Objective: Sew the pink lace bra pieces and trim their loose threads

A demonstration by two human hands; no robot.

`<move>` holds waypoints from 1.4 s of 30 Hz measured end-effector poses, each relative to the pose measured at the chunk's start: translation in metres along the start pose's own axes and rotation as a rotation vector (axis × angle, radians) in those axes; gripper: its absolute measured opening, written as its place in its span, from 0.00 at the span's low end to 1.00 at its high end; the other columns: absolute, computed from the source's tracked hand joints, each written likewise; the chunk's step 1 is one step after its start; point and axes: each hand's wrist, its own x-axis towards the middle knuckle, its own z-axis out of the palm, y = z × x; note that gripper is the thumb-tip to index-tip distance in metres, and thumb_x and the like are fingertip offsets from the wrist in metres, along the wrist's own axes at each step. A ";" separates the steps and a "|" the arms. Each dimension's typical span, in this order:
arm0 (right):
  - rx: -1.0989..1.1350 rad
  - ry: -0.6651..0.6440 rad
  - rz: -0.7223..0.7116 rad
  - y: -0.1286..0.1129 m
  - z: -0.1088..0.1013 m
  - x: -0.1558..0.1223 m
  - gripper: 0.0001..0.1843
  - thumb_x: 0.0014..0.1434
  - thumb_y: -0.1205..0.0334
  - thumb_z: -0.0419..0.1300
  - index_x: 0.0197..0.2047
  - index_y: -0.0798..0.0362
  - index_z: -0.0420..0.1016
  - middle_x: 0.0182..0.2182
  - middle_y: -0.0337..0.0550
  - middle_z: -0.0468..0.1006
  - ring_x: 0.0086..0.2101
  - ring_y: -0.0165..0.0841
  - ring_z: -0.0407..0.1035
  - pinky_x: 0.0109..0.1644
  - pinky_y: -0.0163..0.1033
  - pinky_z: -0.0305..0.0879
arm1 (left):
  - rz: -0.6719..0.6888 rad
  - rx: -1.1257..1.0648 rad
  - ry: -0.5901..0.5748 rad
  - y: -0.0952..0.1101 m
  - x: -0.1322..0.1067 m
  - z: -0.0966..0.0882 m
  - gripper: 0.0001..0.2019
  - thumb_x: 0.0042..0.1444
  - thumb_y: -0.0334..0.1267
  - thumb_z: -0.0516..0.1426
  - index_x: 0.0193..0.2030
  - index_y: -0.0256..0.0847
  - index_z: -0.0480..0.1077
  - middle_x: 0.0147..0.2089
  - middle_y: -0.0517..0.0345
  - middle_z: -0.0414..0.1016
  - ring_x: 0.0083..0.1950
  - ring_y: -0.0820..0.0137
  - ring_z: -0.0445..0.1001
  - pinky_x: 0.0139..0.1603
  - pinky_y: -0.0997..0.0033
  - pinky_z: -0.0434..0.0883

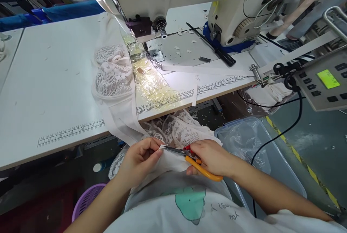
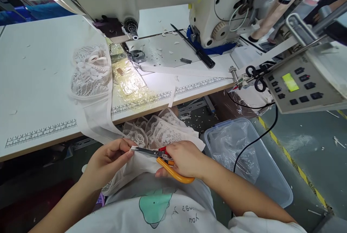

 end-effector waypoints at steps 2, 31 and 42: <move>0.003 0.013 -0.004 0.001 0.002 0.001 0.30 0.46 0.30 0.58 0.25 0.53 0.67 0.24 0.44 0.74 0.24 0.34 0.65 0.27 0.36 0.50 | -0.008 0.008 -0.002 0.001 0.000 0.000 0.09 0.49 0.36 0.60 0.21 0.40 0.67 0.29 0.55 0.72 0.33 0.69 0.72 0.33 0.73 0.69; 0.371 0.492 -0.158 -0.028 0.012 0.005 0.05 0.47 0.64 0.59 0.29 0.51 0.66 0.26 0.39 0.72 0.27 0.33 0.65 0.31 0.35 0.62 | -0.024 0.004 -0.016 -0.006 -0.009 0.007 0.11 0.53 0.43 0.55 0.24 0.40 0.64 0.27 0.57 0.71 0.28 0.70 0.69 0.28 0.72 0.67; -0.002 0.449 0.157 0.005 0.025 -0.013 0.09 0.49 0.61 0.50 0.20 0.48 0.53 0.16 0.37 0.65 0.19 0.32 0.60 0.22 0.34 0.54 | -0.175 0.017 0.633 -0.103 -0.083 -0.058 0.04 0.49 0.37 0.60 0.33 0.43 0.72 0.35 0.63 0.76 0.48 0.64 0.71 0.47 0.75 0.67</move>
